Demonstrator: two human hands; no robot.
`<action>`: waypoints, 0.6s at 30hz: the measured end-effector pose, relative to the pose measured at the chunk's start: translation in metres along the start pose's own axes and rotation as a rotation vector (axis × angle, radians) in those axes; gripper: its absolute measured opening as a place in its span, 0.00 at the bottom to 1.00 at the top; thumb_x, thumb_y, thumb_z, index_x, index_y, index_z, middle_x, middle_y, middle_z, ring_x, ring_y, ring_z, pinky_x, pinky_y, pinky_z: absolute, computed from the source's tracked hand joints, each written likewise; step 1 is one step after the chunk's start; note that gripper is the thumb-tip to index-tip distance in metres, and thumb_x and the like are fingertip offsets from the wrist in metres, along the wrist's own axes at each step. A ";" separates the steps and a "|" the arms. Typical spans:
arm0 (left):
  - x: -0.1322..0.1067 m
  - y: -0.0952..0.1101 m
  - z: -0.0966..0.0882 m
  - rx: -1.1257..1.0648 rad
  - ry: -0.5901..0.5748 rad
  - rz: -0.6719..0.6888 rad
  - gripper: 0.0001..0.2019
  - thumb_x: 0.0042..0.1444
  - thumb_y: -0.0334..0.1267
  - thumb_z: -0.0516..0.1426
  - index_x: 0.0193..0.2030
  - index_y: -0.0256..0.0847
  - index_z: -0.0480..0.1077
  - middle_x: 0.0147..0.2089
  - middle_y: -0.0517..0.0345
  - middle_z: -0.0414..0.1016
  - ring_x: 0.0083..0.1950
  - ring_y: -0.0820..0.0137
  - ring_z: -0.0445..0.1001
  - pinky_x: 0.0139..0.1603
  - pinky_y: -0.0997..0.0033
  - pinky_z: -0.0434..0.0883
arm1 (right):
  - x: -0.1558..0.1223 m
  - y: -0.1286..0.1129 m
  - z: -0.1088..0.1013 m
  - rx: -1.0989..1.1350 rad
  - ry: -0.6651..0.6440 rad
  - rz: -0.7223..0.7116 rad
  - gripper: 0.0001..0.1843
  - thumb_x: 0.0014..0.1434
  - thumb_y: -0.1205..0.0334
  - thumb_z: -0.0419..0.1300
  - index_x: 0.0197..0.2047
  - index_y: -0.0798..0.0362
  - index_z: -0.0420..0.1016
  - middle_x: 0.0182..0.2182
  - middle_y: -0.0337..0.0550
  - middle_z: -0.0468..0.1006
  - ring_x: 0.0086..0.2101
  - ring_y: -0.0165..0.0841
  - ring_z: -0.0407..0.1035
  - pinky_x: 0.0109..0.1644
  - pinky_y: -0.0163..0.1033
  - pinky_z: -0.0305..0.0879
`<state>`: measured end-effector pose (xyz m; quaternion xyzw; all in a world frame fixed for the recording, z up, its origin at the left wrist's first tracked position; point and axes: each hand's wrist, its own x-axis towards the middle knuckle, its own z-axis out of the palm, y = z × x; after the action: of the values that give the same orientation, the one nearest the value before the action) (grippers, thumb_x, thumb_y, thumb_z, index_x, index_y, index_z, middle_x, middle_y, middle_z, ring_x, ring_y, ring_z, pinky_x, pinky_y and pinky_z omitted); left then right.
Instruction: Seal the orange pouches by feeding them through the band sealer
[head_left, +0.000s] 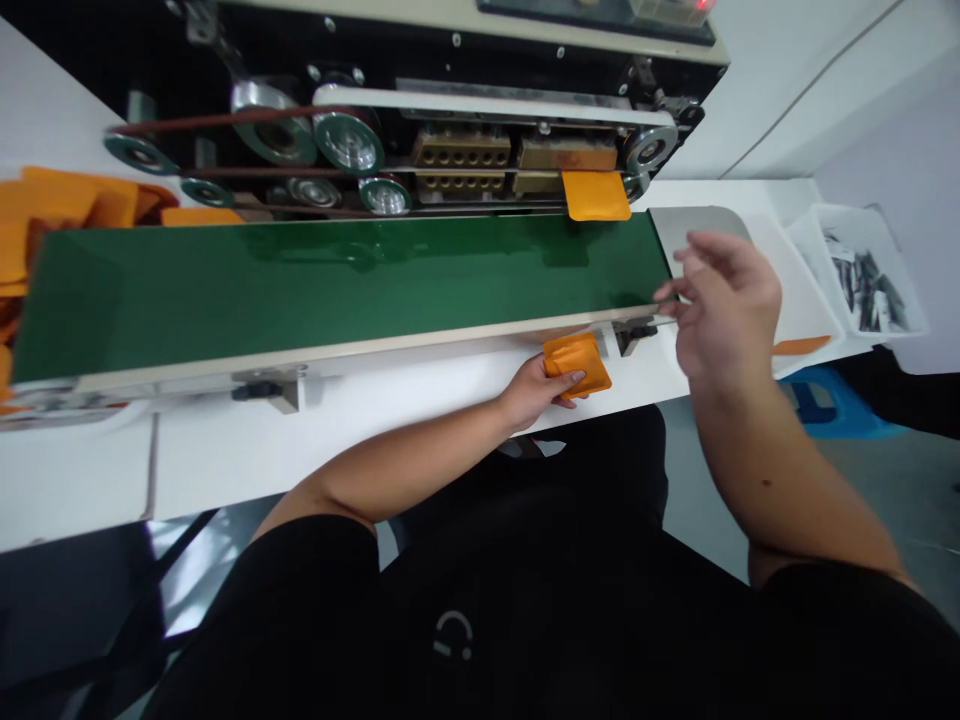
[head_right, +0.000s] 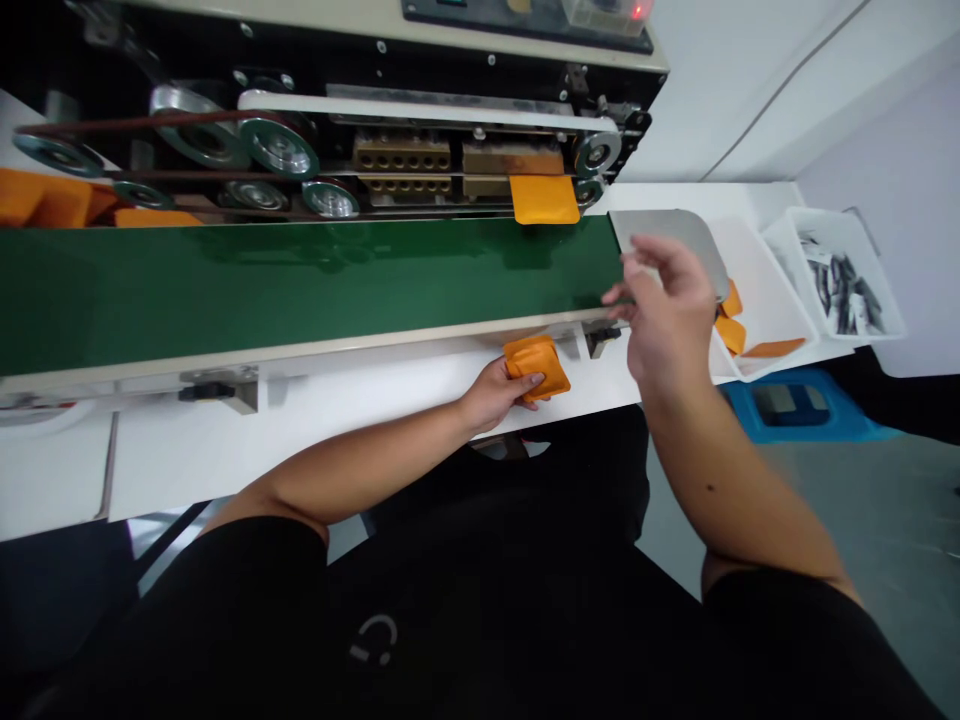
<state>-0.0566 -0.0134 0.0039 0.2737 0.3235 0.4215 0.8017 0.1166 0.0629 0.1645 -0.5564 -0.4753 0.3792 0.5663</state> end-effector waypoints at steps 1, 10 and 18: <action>0.000 0.000 0.000 -0.002 0.005 0.000 0.42 0.45 0.60 0.80 0.61 0.39 0.78 0.56 0.44 0.86 0.45 0.64 0.87 0.36 0.75 0.78 | -0.016 0.009 -0.006 -0.020 0.019 -0.031 0.12 0.61 0.63 0.72 0.48 0.45 0.83 0.42 0.38 0.82 0.27 0.28 0.73 0.26 0.34 0.66; -0.005 0.002 0.001 0.067 0.022 0.019 0.38 0.49 0.56 0.79 0.62 0.39 0.80 0.56 0.44 0.87 0.44 0.66 0.86 0.33 0.77 0.75 | -0.086 0.070 -0.032 -0.463 -0.331 -0.016 0.16 0.61 0.53 0.75 0.51 0.44 0.87 0.42 0.42 0.84 0.38 0.37 0.77 0.39 0.43 0.77; -0.006 0.006 0.004 0.058 0.063 0.013 0.38 0.49 0.60 0.78 0.61 0.40 0.80 0.51 0.47 0.87 0.40 0.68 0.84 0.32 0.77 0.74 | -0.079 0.083 -0.037 -0.332 -0.242 0.087 0.12 0.60 0.54 0.75 0.45 0.46 0.85 0.38 0.41 0.83 0.36 0.36 0.77 0.39 0.41 0.78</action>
<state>-0.0595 -0.0166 0.0120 0.2855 0.3590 0.4258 0.7800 0.1399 -0.0154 0.0758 -0.6122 -0.5714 0.3840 0.3888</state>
